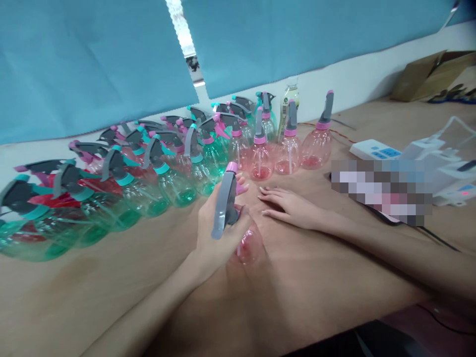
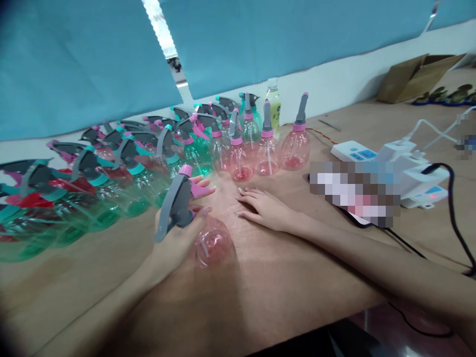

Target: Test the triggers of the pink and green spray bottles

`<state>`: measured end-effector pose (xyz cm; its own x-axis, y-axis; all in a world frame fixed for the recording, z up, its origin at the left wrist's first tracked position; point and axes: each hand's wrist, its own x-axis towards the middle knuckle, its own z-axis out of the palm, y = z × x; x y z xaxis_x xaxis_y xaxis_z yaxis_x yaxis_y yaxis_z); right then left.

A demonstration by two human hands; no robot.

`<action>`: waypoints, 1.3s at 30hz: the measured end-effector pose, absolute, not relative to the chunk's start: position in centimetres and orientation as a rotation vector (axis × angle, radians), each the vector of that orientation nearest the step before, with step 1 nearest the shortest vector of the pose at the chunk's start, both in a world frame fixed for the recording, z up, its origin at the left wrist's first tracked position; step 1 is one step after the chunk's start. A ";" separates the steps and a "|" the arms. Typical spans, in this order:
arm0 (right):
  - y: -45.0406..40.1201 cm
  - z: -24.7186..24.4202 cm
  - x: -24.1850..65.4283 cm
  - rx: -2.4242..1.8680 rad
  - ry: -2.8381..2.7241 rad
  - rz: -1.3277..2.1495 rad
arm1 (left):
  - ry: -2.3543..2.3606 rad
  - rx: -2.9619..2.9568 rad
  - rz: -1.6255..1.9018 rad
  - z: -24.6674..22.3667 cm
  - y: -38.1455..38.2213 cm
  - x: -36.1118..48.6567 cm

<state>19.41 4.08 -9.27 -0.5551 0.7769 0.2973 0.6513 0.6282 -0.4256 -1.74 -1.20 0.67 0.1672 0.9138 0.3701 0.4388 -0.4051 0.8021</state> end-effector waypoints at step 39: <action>4.1 -8.9 19.3 -1.137 -2.417 0.351 | 1.277 2.003 1.216 0.3 -1.1 -1.9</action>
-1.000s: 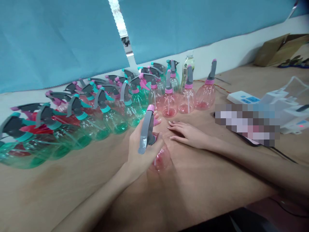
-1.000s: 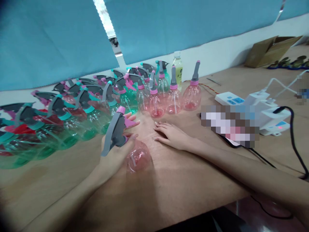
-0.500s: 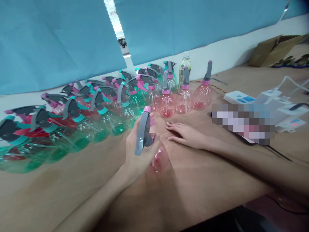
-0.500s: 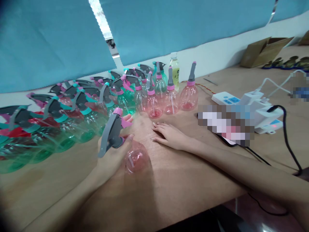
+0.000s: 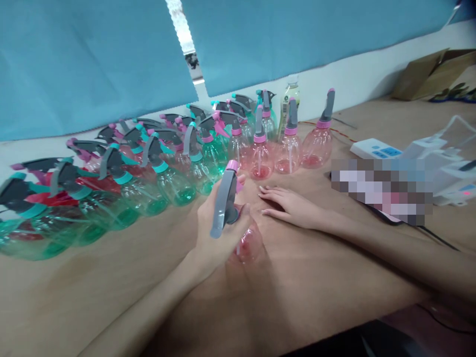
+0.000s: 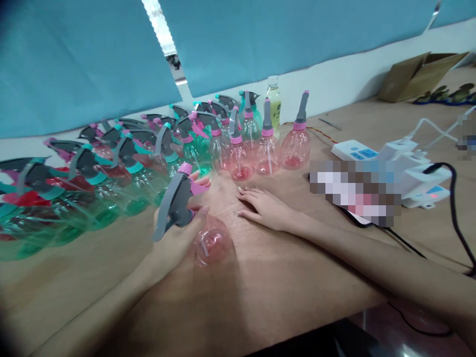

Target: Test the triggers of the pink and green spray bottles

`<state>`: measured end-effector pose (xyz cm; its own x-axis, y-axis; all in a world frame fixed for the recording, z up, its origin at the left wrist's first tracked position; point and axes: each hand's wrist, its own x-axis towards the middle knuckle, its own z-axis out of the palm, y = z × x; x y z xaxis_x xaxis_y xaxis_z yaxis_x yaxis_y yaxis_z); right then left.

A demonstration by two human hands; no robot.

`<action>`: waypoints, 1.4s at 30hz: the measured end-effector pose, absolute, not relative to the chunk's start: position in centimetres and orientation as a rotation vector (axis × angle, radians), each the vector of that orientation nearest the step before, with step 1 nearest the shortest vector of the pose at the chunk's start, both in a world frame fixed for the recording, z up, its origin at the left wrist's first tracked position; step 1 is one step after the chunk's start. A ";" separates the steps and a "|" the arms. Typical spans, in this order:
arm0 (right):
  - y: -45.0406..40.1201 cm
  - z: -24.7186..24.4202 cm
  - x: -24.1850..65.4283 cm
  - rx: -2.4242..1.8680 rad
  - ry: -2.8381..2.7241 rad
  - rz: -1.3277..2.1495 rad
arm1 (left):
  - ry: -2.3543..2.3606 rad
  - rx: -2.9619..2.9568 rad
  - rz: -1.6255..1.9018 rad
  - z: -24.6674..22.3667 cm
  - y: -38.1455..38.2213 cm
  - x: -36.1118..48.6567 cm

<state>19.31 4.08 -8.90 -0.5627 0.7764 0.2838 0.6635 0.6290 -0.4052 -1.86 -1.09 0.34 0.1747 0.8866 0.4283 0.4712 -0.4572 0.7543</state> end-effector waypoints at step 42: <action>4.0 -8.7 19.3 -1.124 -2.400 0.362 | 1.252 1.959 1.207 0.8 -1.3 -1.8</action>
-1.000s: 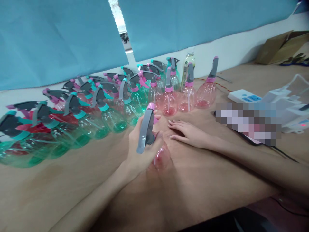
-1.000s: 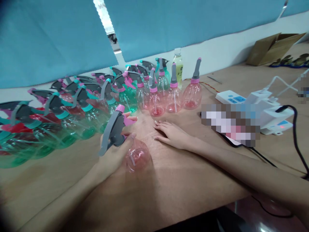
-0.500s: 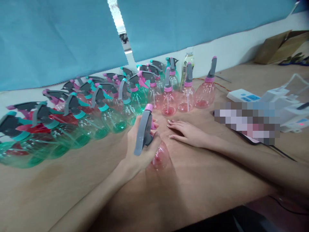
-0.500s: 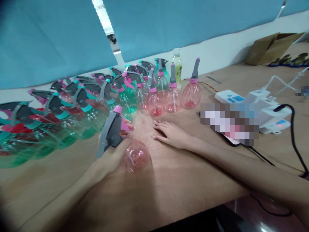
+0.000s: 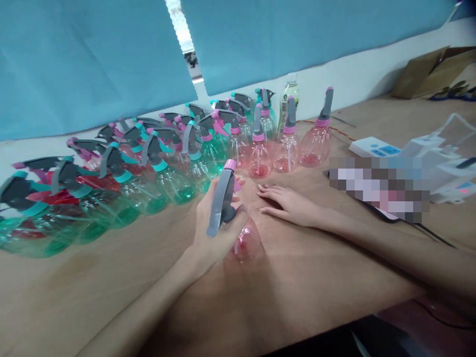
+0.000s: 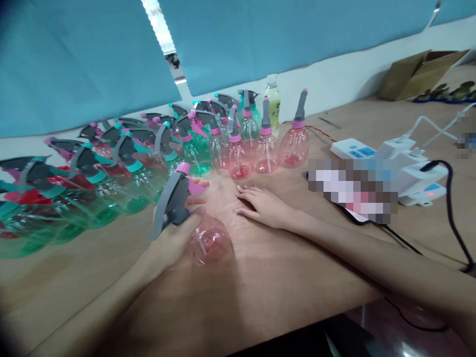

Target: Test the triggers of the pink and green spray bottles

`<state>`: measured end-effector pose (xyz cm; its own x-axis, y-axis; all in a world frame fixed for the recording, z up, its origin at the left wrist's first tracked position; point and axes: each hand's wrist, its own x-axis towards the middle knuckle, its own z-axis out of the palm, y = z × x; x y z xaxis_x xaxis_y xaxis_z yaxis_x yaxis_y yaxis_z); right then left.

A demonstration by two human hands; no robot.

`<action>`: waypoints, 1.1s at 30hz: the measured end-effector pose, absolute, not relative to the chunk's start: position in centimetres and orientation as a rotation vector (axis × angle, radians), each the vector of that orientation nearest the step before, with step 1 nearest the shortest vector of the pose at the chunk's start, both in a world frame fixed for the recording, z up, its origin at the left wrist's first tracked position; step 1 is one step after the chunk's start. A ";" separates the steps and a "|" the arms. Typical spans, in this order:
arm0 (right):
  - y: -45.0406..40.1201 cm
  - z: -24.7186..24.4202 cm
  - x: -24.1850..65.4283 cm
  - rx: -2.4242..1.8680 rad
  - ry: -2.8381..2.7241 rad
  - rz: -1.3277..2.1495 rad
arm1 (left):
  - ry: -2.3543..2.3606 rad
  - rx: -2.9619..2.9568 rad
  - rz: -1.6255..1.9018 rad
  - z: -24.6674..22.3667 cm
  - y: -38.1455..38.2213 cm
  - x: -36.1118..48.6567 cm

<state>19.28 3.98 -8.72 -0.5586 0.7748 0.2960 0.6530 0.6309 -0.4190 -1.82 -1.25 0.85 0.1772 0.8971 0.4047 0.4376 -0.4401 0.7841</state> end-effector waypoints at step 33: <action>4.3 -7.6 20.1 -1.078 -2.402 0.499 | 1.264 1.937 1.369 -0.1 -1.2 -1.1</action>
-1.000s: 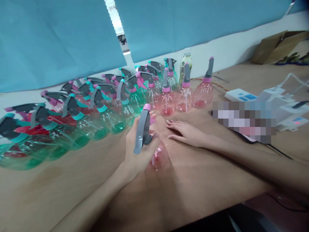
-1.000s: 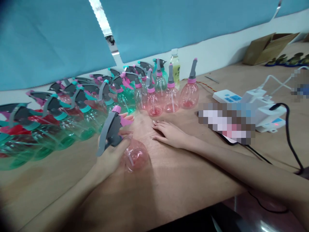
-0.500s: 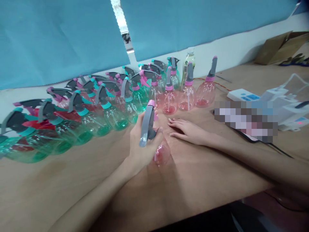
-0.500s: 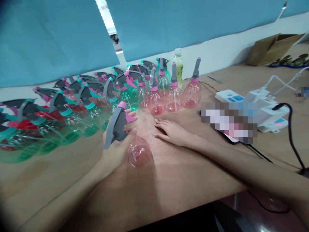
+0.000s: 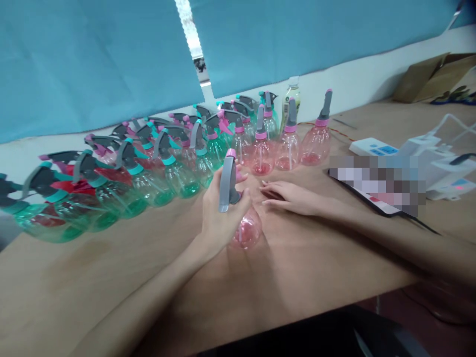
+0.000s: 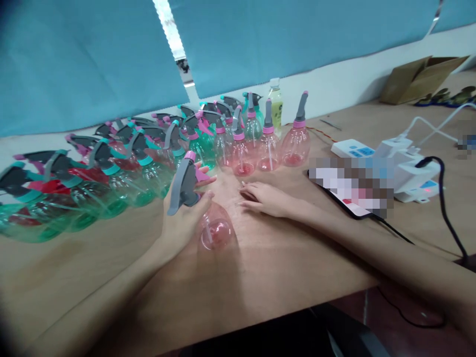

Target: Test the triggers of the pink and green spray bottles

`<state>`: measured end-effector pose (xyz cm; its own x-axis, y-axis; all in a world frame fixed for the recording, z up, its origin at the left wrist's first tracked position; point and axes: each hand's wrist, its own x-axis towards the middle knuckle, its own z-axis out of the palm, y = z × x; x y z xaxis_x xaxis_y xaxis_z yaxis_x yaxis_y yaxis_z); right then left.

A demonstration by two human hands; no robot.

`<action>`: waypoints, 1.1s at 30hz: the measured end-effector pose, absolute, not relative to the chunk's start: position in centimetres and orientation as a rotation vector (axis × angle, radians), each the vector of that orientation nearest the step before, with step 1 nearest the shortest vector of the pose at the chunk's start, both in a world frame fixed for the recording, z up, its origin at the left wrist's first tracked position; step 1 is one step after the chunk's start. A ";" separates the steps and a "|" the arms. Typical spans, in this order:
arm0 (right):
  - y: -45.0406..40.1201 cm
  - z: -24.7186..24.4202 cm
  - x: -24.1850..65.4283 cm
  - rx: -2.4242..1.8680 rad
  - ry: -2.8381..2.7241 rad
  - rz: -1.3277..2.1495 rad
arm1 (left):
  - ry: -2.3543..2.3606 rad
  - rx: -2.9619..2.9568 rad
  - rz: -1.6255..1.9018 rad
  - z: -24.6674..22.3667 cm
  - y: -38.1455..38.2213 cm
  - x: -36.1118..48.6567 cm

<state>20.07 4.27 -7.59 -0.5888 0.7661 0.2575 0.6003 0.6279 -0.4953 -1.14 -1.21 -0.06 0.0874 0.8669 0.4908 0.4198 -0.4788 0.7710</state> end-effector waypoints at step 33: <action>3.0 -2.7 17.6 -1.315 -2.218 0.319 | 1.310 2.597 0.910 -6.2 -0.8 -7.1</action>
